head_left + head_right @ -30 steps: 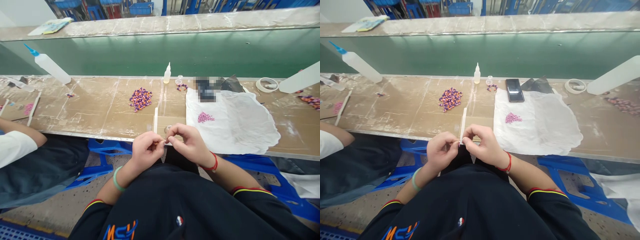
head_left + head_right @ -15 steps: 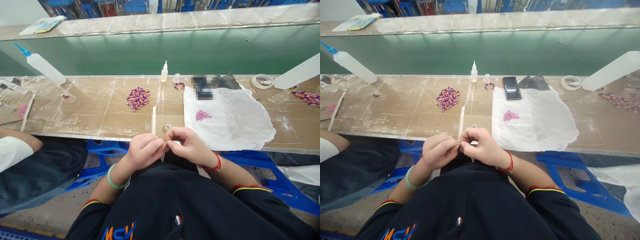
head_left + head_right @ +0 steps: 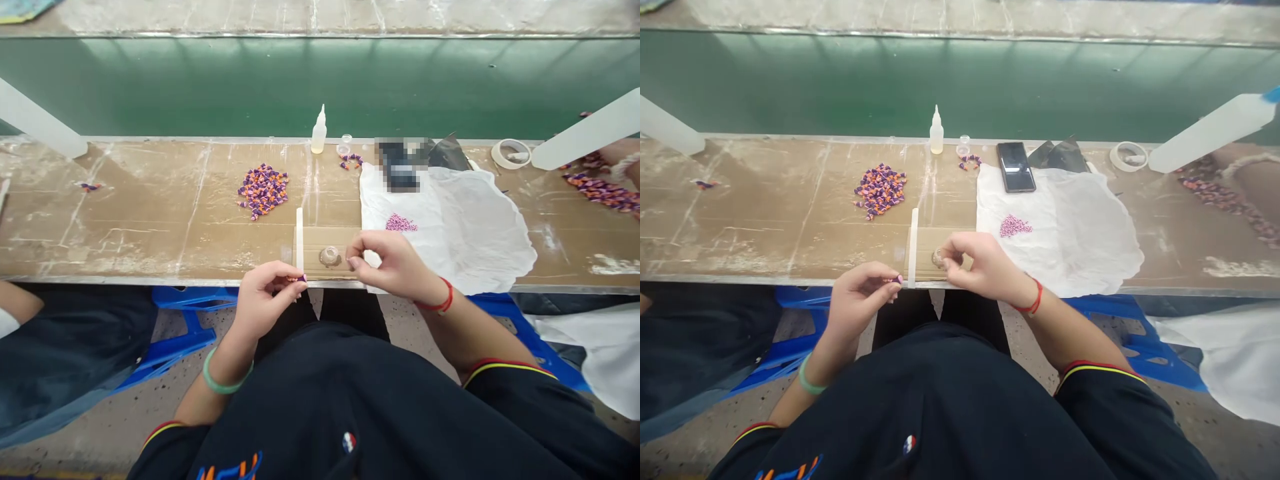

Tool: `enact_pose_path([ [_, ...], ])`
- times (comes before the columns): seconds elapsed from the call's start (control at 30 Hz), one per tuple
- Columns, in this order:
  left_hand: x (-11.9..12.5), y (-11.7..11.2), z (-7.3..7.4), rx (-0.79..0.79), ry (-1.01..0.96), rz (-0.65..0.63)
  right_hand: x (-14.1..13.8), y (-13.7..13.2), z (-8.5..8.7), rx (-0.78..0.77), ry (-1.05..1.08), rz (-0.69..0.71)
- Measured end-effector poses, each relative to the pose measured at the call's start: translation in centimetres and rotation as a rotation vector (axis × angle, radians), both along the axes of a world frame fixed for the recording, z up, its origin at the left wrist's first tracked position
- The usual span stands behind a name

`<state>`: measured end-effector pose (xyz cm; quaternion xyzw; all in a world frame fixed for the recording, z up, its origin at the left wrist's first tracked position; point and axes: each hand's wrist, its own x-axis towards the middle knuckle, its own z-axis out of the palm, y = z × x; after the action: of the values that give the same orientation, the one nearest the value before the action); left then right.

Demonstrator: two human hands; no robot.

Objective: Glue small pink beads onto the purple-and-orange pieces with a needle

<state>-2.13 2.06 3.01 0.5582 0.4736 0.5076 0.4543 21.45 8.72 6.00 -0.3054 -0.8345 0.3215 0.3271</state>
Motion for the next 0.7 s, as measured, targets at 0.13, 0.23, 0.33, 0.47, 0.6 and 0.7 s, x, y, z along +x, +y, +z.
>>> enact_pose_path([
  [0.13,0.0,0.9,-1.6,-0.207,-0.047,-0.046,0.8,2.8,-2.4,0.194,-0.364,0.045],
  [0.23,0.2,1.7,-3.0,-0.329,-0.05,-0.066,0.3,4.2,-3.2,0.22,-0.623,0.099],
  [0.33,0.3,2.3,-4.2,-0.385,-0.05,-0.055,-0.8,4.9,-2.8,0.228,-0.823,0.145],
  [0.47,0.3,2.6,-4.9,-0.409,-0.05,-0.064,-1.9,5.4,-1.7,0.231,-0.954,0.215],
  [0.6,0.2,2.6,-5.0,-0.4,-0.057,-0.071,-2.6,5.7,-1.2,0.243,-1.034,0.266],
  [0.7,0.2,2.6,-5.1,-0.4,-0.079,-0.068,-2.6,5.9,-1.1,0.252,-1.048,0.283],
])
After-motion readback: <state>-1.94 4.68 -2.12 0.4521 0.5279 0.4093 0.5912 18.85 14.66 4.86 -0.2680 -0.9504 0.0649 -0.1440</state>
